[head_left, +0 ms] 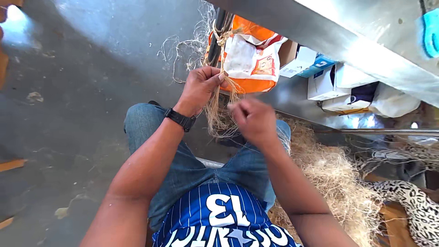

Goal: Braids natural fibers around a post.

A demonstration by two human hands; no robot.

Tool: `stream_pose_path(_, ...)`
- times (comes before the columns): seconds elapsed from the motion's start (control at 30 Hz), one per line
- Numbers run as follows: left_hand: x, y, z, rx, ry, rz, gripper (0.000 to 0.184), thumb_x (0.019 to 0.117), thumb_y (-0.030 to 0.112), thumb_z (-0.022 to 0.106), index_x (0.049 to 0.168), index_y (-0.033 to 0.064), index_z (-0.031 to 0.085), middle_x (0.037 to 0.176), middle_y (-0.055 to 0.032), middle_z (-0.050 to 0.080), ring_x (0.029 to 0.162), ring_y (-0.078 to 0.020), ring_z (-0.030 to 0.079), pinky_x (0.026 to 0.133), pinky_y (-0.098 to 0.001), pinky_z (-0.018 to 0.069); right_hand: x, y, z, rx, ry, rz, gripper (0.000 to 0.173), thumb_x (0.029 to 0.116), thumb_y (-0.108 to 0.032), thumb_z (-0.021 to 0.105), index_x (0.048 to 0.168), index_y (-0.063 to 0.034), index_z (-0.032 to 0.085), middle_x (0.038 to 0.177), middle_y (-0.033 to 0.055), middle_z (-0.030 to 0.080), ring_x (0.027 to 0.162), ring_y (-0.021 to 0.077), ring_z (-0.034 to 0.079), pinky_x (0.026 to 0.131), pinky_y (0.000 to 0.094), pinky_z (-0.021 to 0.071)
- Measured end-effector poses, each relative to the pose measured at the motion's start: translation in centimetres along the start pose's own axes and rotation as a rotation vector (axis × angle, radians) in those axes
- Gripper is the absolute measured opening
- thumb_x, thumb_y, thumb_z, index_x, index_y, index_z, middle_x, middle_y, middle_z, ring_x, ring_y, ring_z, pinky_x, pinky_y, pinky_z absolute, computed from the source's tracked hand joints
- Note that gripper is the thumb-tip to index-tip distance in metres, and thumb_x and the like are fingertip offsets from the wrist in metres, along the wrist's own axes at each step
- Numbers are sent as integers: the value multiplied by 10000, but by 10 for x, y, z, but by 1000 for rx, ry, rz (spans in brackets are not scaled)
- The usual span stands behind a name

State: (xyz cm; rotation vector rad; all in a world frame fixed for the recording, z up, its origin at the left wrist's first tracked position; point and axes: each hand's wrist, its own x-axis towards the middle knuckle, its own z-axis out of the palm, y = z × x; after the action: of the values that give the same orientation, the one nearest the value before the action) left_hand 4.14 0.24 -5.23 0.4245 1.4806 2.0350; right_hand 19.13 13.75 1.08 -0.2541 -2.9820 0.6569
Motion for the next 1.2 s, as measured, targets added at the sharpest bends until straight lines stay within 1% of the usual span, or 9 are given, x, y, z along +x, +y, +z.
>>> stream_pose_path(0.07, 2, -1, 3, -14, 3, 11, 127, 1027, 108, 612, 1061, 12, 687, 872, -50, 731, 629, -67, 591, 535, -206, 459, 40, 9, -10, 99, 143, -71, 314, 1023, -273, 590, 1168, -20, 707, 1081, 128, 710, 974, 228, 695, 850, 419, 587)
stream_pose_path(0.13, 2, -3, 6, -20, 21, 20, 116, 1024, 104, 614, 1036, 14, 686, 850, -41, 722, 598, -59, 560, 512, -204, 431, 75, 21, -9, 371, -86, -19, 486, 1043, -243, 584, 1465, -13, 503, 1264, 108, 676, 1120, 161, 670, 990, 346, 557)
stream_pose_path(0.23, 1, -3, 4, 102, 67, 61, 108, 1012, 106, 632, 1024, 15, 690, 840, -29, 723, 673, -73, 623, 602, -229, 510, 90, 38, -3, 673, -335, 8, 293, 1053, -200, 574, 1269, -7, 614, 853, 44, 662, 661, 93, 580, 594, 264, 502)
stream_pose_path(0.37, -2, 0, -8, 161, 41, 61, 118, 1026, 114, 612, 1030, 16, 679, 851, -24, 733, 731, -72, 657, 682, -239, 547, 42, 101, -48, 510, -406, 78, 242, 1061, -236, 509, 1015, -76, 685, 726, -23, 545, 578, 65, 454, 531, 268, 411)
stream_pose_path(0.63, 2, -2, -6, -325, -38, -288, 115, 1072, 132, 528, 1039, 62, 612, 756, -1, 639, 515, -23, 486, 470, -156, 426, -200, 315, -173, 104, -103, 1005, 276, 1086, -255, 485, 1177, -52, 647, 750, -26, 525, 551, 53, 445, 519, 260, 429)
stream_pose_path(0.77, 5, -12, 5, -328, -5, -232, 117, 1062, 111, 546, 1028, 40, 632, 775, -20, 666, 540, -38, 515, 491, -166, 437, -175, 270, -189, -468, -146, 954, 452, 1092, -307, 450, 1370, 13, 608, 1319, 341, 602, 1245, 518, 570, 1027, 746, 403)
stream_pose_path(0.83, 5, -16, 7, -239, 27, -148, 111, 1052, 103, 567, 1023, 28, 644, 816, -28, 696, 614, -55, 578, 564, -188, 488, -125, 210, -173, -490, -61, 686, 498, 1094, -287, 411, 1449, 44, 522, 1428, 365, 508, 1354, 546, 468, 1108, 730, 337)
stream_pose_path(1.07, -1, -11, 11, -96, 83, -47, 105, 1035, 97, 594, 1041, 9, 650, 827, -33, 704, 615, -56, 571, 550, -198, 467, 55, 41, -27, 140, -127, -122, 471, 1066, -192, 501, 1489, 14, 493, 1351, 146, 657, 1239, 204, 642, 1095, 399, 507)
stream_pose_path(1.2, -6, 2, 4, 117, 108, -46, 119, 1019, 99, 624, 1056, -9, 657, 867, -59, 717, 755, -110, 673, 712, -267, 568, 102, 24, 5, 549, -385, -74, 260, 1072, -144, 504, 1292, -19, 561, 958, 48, 706, 787, 81, 663, 747, 263, 568)
